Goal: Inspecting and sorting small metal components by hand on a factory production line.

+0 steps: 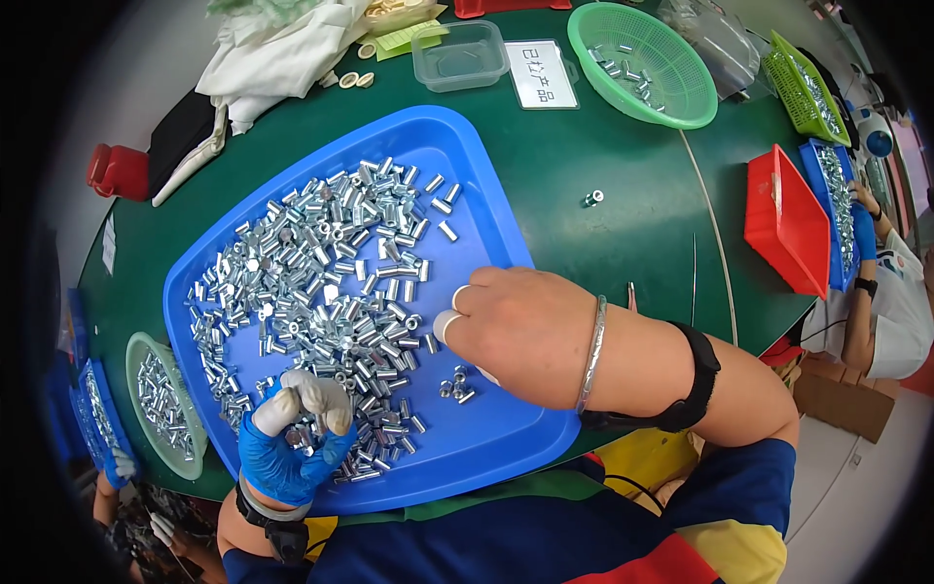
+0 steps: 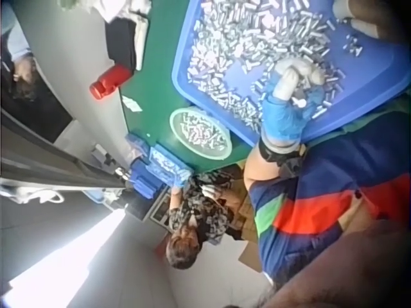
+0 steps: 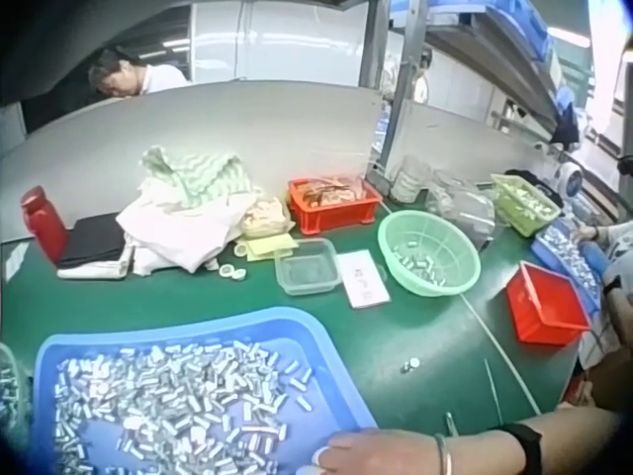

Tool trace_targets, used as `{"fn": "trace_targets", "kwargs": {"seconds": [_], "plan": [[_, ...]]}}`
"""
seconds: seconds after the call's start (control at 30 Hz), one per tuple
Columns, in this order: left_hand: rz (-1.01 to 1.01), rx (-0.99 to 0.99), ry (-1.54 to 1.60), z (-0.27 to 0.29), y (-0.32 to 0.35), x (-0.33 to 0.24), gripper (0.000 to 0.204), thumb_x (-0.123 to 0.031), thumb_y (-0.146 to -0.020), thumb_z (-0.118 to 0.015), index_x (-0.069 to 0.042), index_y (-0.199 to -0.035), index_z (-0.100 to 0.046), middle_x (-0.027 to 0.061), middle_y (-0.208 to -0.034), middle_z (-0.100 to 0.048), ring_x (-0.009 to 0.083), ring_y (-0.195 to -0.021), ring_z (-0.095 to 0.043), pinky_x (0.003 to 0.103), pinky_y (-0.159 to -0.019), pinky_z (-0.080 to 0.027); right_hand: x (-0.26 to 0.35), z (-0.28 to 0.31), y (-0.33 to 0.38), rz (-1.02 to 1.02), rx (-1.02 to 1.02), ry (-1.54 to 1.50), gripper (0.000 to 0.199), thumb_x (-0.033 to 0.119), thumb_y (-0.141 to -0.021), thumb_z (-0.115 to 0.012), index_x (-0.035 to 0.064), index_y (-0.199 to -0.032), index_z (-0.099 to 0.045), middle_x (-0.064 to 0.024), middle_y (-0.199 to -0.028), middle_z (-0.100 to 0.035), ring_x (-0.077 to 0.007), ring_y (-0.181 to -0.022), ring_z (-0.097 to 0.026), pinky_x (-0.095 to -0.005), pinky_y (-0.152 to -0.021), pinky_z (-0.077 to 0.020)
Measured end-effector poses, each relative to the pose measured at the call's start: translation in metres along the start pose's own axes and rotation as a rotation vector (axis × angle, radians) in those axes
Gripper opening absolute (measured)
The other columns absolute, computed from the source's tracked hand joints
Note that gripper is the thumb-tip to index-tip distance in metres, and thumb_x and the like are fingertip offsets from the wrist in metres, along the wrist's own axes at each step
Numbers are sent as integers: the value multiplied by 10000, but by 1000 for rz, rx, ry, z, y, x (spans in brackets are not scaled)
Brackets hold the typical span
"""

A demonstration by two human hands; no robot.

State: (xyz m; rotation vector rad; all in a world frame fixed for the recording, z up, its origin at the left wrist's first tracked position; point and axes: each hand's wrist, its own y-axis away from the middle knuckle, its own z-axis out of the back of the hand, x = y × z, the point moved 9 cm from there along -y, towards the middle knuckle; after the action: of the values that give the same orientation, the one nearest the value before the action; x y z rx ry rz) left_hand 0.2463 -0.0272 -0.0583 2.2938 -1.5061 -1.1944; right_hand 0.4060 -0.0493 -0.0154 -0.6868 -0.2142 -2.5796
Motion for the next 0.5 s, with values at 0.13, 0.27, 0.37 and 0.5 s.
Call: {"fn": "trace_targets", "kwargs": {"seconds": [0.13, 0.27, 0.37, 0.5], "plan": [[-19, 16, 2, 0, 1, 1, 226, -257, -858, -548, -33, -879, -562, 141, -846, -587, 221, -815, -539, 281, -604, -443, -1, -3, 0, -14, 16, -5, 205, 50, -683, -646, 48, -886, -617, -60, -737, -535, -242, -750, -532, -333, -672, -457], [-10, -6, 11, 3, 1, 2, 227, -263, -854, -550, -38, -882, -564, 140, -845, -586, 220, -806, -539, 277, -581, -437, 4, -9, 3, 12, 56, -43, 165, 64, -688, -646, 48, -851, -624, -51, -720, -532, -234, -739, -528, -329, -660, -451], [-16, 8, -11, 4, 0, 2, 222, -261, -857, -545, -42, -891, -563, 141, -846, -584, 216, -796, -537, 272, -557, -429, 5, -12, 6, 29, 53, -73, 138, 77, -689, -653, 51, -822, -631, -41, -704, -527, -229, -731, -523, -330, -651, -448], [23, 7, 1, 3, 1, 2, 224, -265, -859, -540, -46, -903, -563, 145, -844, -583, 207, -776, -532, 265, -519, -411, 8, -5, 11, 15, -6, -94, 114, 103, -681, -672, 61, -782, -641, -25, -684, -517, -220, -722, -510, -333, -644, -439]]}}
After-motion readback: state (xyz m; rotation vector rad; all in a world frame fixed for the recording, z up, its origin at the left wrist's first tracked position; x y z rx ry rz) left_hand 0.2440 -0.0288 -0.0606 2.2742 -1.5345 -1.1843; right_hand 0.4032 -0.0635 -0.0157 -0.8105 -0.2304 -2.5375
